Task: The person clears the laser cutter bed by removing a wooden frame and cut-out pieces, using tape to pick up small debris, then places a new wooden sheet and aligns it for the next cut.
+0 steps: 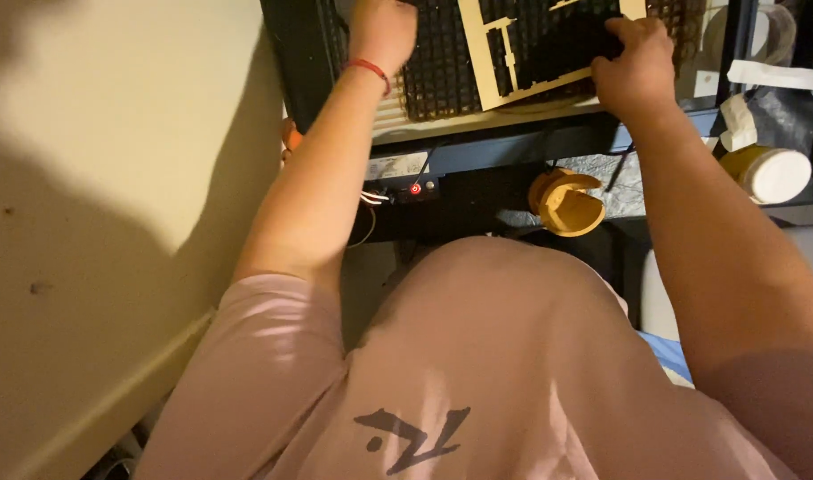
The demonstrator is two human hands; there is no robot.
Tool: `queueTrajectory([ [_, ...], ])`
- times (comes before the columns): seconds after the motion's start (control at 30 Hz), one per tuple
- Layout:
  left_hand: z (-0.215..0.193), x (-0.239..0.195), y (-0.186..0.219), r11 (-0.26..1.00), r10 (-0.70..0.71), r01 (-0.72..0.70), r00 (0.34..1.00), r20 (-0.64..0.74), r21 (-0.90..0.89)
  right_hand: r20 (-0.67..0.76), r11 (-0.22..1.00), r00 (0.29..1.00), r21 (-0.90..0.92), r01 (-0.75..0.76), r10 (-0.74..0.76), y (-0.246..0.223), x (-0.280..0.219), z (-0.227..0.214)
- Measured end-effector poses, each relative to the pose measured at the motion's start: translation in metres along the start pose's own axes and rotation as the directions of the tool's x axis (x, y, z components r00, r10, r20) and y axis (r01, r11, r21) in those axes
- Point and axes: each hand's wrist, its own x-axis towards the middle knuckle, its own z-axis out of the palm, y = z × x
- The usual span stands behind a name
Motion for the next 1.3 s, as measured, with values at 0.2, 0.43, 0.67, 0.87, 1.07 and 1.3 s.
queueTrajectory([
  [0.2,-0.037,-0.027,0.021,0.905,0.122,-0.187,0.975,0.188,0.381,0.02,0.989,0.994,-0.094,0.113,-0.111,-0.001,-0.01,-0.005],
  [0.43,-0.012,-0.038,0.039,0.765,0.137,-0.373,0.891,0.433,0.525,-0.09,0.983,0.991,-0.168,0.079,-0.095,0.012,-0.01,-0.001],
  [0.67,-0.011,-0.043,0.038,0.922,0.05,-0.136,0.97,0.237,0.361,-0.046,0.98,0.996,-0.19,0.065,-0.075,-0.002,-0.011,-0.002],
  [0.87,-0.009,-0.045,0.056,0.955,-0.175,0.113,0.961,0.215,0.273,-0.085,0.998,0.995,-0.037,0.042,-0.045,-0.003,-0.008,-0.006],
  [1.07,-0.007,-0.049,0.062,0.946,-0.227,0.157,0.946,0.233,0.284,0.004,0.989,0.993,0.088,-0.116,0.116,-0.007,0.003,0.003],
  [1.3,0.001,-0.045,0.047,0.959,-0.271,0.249,0.946,0.18,0.136,0.078,0.866,0.936,0.36,-0.347,0.343,-0.02,0.002,-0.001],
])
